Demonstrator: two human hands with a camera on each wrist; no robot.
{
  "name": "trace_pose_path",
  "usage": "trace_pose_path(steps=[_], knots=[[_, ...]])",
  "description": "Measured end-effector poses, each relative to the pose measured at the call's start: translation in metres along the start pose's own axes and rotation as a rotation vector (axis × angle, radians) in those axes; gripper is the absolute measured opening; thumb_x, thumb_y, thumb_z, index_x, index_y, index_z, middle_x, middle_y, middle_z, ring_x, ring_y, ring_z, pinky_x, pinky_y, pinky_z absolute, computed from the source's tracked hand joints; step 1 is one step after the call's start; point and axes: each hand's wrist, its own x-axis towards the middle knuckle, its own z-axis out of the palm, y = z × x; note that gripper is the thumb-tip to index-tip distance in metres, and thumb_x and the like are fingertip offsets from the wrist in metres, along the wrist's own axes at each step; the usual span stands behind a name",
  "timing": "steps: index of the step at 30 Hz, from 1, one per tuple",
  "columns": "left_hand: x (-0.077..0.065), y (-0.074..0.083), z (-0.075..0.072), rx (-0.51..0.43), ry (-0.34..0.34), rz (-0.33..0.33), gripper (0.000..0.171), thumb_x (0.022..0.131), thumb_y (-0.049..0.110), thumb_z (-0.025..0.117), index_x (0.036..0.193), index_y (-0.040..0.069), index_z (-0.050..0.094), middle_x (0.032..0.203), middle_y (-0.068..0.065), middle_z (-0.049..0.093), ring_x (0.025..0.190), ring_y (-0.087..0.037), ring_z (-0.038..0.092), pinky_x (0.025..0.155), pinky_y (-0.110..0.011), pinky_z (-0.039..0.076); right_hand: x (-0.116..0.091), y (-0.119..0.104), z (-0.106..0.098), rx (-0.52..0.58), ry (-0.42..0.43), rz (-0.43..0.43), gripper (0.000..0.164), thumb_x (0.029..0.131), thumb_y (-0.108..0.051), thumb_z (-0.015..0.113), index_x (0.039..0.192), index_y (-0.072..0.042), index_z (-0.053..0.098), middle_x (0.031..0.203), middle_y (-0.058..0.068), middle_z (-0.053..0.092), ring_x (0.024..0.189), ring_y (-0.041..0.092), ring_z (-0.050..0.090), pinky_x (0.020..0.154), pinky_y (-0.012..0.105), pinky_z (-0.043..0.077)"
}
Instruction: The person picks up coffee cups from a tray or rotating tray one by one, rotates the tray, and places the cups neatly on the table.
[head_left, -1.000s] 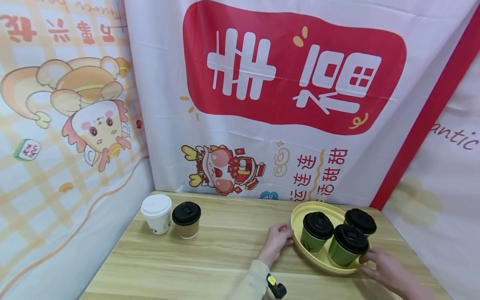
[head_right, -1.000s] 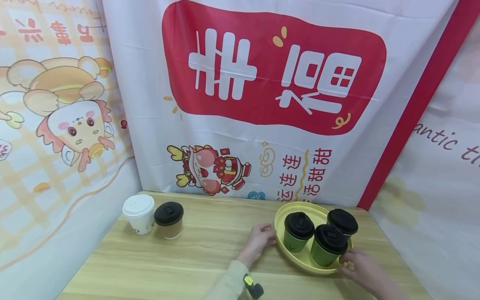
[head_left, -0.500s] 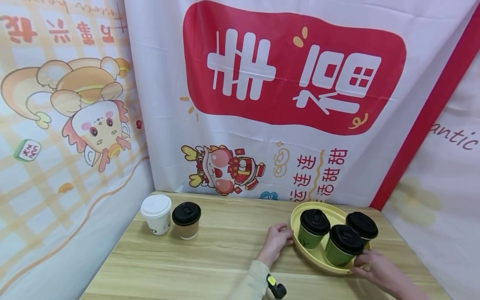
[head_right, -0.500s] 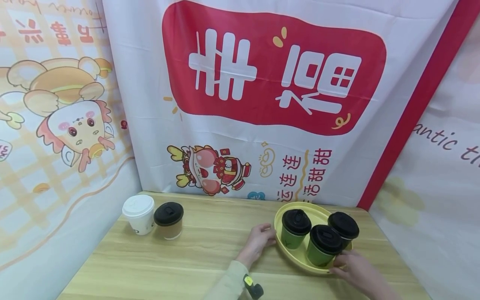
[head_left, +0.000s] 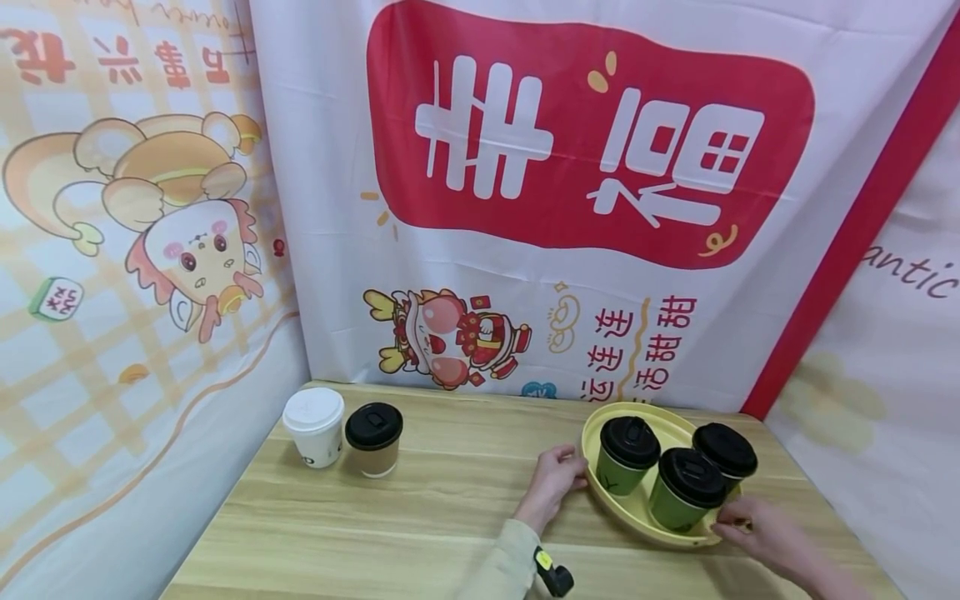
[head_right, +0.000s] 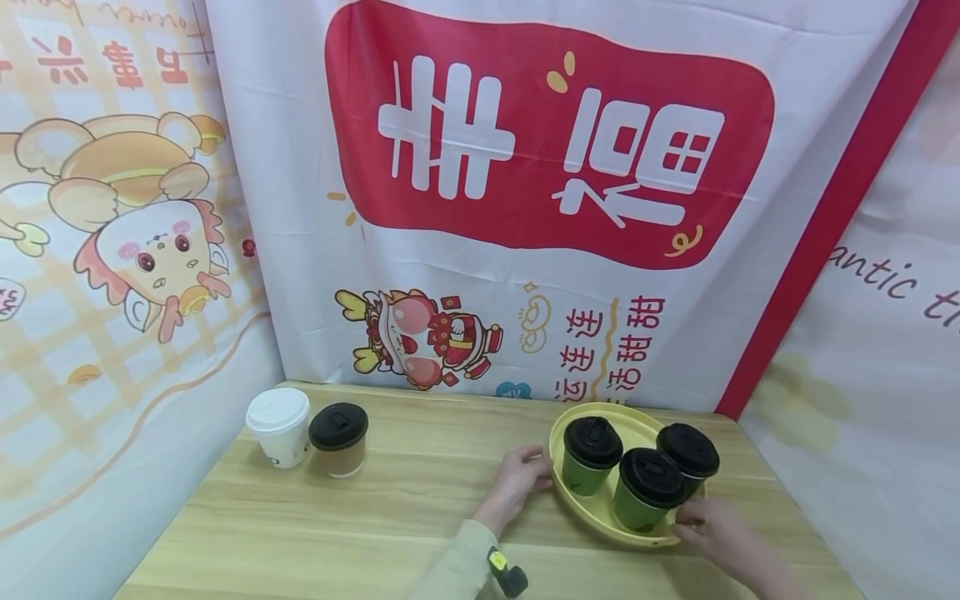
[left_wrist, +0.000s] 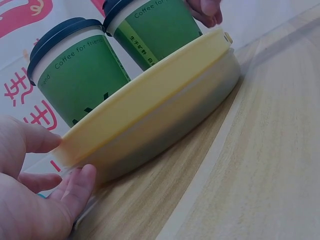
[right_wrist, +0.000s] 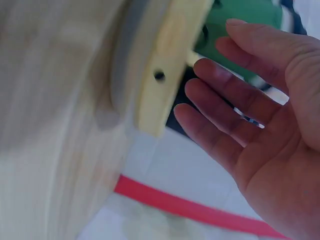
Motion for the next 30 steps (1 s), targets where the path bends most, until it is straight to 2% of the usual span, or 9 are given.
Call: trace_pose_path(steps=[1, 4, 8, 9, 15, 21, 25, 30], knots=[[0.0, 0.0, 0.0, 0.0, 0.0, 0.002, 0.055, 0.082, 0.003, 0.064, 0.131, -0.007, 0.044, 0.101, -0.013, 0.058, 0.074, -0.017, 0.062, 0.074, -0.033, 0.056, -0.001, 0.002, -0.004, 0.031, -0.018, 0.035, 0.023, 0.071, -0.004, 0.074, 0.068, -0.022, 0.06, 0.068, -0.022, 0.053, 0.063, -0.008, 0.046, 0.049, 0.019, 0.042], [0.001, 0.0, 0.0, -0.003, 0.0, 0.008, 0.054, 0.082, 0.002, 0.064, 0.131, -0.008, 0.044, 0.1, -0.013, 0.058, 0.073, -0.016, 0.062, 0.074, -0.033, 0.056, -0.003, 0.012, -0.018, 0.025, -0.054, 0.15, 0.02, 0.077, -0.008, 0.071, 0.07, -0.024, 0.061, 0.067, -0.023, 0.053, 0.063, -0.01, 0.046, 0.051, 0.019, 0.044], [0.002, -0.001, 0.0, -0.002, 0.0, 0.015, 0.054, 0.081, 0.003, 0.064, 0.13, -0.008, 0.044, 0.101, -0.013, 0.058, 0.074, -0.016, 0.062, 0.074, -0.033, 0.056, -0.007, 0.027, -0.036, 0.04, -0.077, 0.343, 0.008, 0.085, -0.018, 0.066, 0.079, -0.023, 0.067, 0.07, -0.019, 0.059, 0.063, -0.007, 0.05, 0.051, 0.02, 0.046], [0.001, -0.001, 0.0, -0.001, -0.002, 0.016, 0.054, 0.081, 0.003, 0.064, 0.131, -0.008, 0.044, 0.102, -0.013, 0.058, 0.074, -0.017, 0.062, 0.073, -0.033, 0.056, -0.008, 0.031, -0.04, 0.091, -0.087, 0.385, 0.006, 0.087, -0.019, 0.063, 0.084, -0.018, 0.068, 0.073, -0.016, 0.06, 0.064, -0.005, 0.053, 0.051, 0.022, 0.048], [0.0, -0.001, 0.001, 0.014, 0.001, 0.004, 0.054, 0.081, 0.005, 0.066, 0.129, -0.006, 0.046, 0.103, -0.012, 0.059, 0.078, -0.018, 0.062, 0.073, -0.031, 0.056, -0.01, 0.051, -0.053, 0.386, -0.176, 0.593, 0.033, 0.096, -0.022, 0.049, 0.105, 0.008, 0.06, 0.084, 0.0, 0.063, 0.074, 0.003, 0.06, 0.057, 0.032, 0.056], [-0.003, 0.001, 0.0, 0.045, 0.006, 0.008, 0.054, 0.08, 0.007, 0.067, 0.128, -0.006, 0.047, 0.101, -0.011, 0.06, 0.079, -0.018, 0.062, 0.073, -0.031, 0.055, -0.007, 0.065, -0.048, 0.545, -0.172, 0.741, 0.051, 0.098, -0.029, 0.046, 0.125, 0.014, 0.041, 0.099, 0.016, 0.062, 0.079, 0.011, 0.063, 0.066, 0.038, 0.057], [-0.004, 0.001, 0.0, 0.044, 0.008, 0.017, 0.054, 0.08, 0.006, 0.067, 0.128, -0.006, 0.047, 0.101, -0.011, 0.06, 0.077, -0.017, 0.062, 0.072, -0.032, 0.055, -0.011, 0.076, -0.038, 0.647, -0.179, 0.816, 0.059, 0.098, -0.03, 0.046, 0.131, 0.015, 0.028, 0.102, 0.017, 0.061, 0.083, 0.019, 0.063, 0.07, 0.044, 0.056], [-0.003, -0.001, 0.0, 0.033, 0.013, 0.028, 0.053, 0.08, 0.005, 0.066, 0.128, -0.007, 0.047, 0.103, -0.012, 0.06, 0.075, -0.017, 0.062, 0.071, -0.033, 0.055, -0.016, 0.087, -0.019, 0.676, -0.189, 0.869, 0.062, 0.097, -0.033, 0.046, 0.132, 0.015, 0.025, 0.102, 0.017, 0.061, 0.086, 0.025, 0.063, 0.071, 0.045, 0.056]])
